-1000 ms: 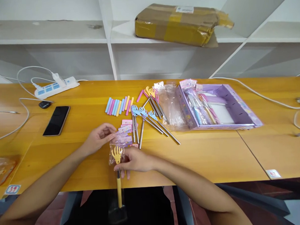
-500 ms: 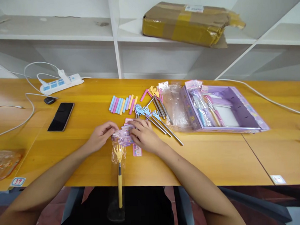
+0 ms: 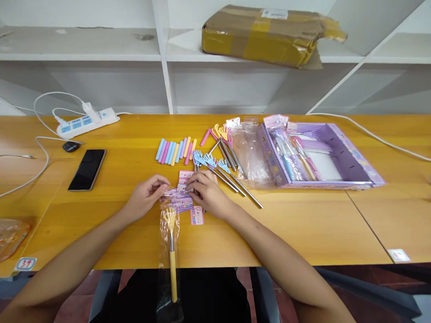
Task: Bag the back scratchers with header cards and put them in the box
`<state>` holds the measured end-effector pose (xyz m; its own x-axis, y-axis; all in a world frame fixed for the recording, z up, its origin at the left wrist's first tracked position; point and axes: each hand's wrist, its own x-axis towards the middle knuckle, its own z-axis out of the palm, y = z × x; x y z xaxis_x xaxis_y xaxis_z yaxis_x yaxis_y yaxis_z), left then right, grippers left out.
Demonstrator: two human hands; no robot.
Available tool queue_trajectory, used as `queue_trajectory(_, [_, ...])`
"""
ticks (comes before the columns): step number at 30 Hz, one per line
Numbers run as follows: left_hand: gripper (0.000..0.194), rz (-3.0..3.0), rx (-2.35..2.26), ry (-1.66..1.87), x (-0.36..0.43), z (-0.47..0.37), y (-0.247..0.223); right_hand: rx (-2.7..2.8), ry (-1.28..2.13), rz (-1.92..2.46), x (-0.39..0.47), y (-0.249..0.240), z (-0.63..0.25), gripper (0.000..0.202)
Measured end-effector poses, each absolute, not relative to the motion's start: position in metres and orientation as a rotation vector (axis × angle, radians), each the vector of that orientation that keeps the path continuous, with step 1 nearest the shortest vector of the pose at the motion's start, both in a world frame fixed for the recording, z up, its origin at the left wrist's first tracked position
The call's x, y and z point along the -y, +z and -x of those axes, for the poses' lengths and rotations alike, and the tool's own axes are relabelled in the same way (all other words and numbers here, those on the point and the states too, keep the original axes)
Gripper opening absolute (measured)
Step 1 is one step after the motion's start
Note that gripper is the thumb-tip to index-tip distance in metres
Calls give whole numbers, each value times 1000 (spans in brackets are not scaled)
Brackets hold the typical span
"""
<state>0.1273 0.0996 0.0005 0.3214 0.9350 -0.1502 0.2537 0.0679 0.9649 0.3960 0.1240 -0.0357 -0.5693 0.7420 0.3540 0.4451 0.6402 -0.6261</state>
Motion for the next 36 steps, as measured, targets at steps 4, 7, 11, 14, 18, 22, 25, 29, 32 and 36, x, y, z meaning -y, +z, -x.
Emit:
queue_trajectory(4, [23,-1459,-1227,794,-99,-127,-4,2164,754,895,-125,-29,-396,8])
queue_trajectory(7, [18,-1454,-1230,858,-97,-127,-10,2132,829,930,-125,-22,-398,7])
queue_trajectory(11, [15,-1589,-1207,809,-96,-127,-7,2032,751,1050,-123,-21,-400,7])
queue_trajectory(14, [24,-1683,-1233,769,-98,-127,-2,1854,761,1085,-117,-24,-399,11])
queue_trajectory(18, [30,-1483,-1132,776,-100,-127,-4,1668,999,961,-108,-29,-393,15])
queue_trajectory(22, [35,-1112,-911,822,-101,-128,-10,1625,1108,905,-105,-29,-386,18])
queue_trajectory(25, [35,-926,-779,859,-100,-131,-11,1685,979,974,-107,-28,-386,16])
queue_trajectory(29, [35,-874,-737,855,-99,-133,-11,1732,905,985,-109,-26,-388,13])
queue_trajectory(32, [37,-880,-737,827,-99,-132,-16,1734,896,988,-108,-24,-387,11])
queue_trajectory(36, [40,-881,-705,822,-99,-132,-19,1679,921,994,-106,-22,-385,12])
